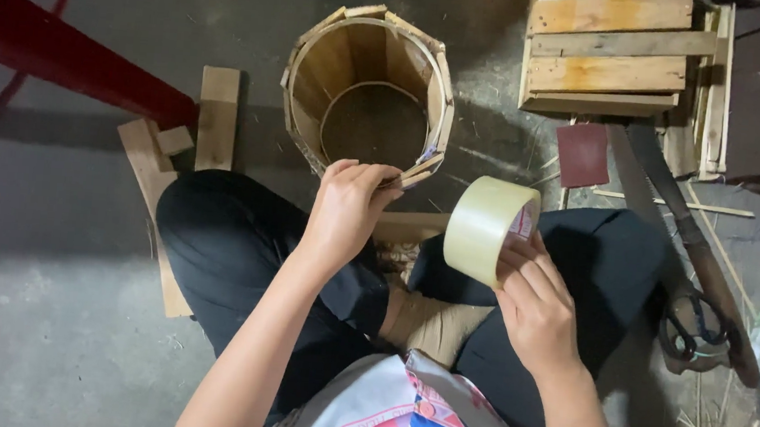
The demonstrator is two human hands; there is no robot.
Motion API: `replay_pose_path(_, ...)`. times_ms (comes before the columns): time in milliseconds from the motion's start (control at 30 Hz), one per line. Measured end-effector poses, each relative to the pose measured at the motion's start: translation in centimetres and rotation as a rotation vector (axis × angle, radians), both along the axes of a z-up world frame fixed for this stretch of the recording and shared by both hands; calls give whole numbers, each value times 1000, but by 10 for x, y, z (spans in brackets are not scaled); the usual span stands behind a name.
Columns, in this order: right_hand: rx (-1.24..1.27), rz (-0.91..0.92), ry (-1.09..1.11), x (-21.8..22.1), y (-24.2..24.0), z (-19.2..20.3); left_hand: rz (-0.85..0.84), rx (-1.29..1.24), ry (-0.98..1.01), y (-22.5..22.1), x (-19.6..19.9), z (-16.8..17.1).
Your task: The person is assembling a drum-like wooden structure by wrapping clear adhesive tape around the slats to hold them in place, using scissors to cut the tape.
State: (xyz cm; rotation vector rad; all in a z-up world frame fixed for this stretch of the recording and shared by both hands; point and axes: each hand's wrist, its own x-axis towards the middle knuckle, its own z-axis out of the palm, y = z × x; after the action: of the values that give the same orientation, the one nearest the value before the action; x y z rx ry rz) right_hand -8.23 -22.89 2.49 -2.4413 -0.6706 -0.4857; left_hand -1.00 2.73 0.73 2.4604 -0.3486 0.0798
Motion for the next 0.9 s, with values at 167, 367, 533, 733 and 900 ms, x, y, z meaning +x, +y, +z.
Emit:
replay_pose_path(167,1,98,-56,-1,2,1,9,-90,-42,0,-7,28)
replay_pose_path(367,2,176,-12,-6,9,8,-29,-340,-120,-21,-30,75)
replay_pose_path(533,22,210,188,-18,17,29,-163,-430,2,-21,-36,83)
replay_pose_path(733,60,255,228,-24,16,33,-225,-528,130,-15,-43,86)
replay_pose_path(900,61,288,253,-32,13,32,-203,-613,205,-10,-54,83)
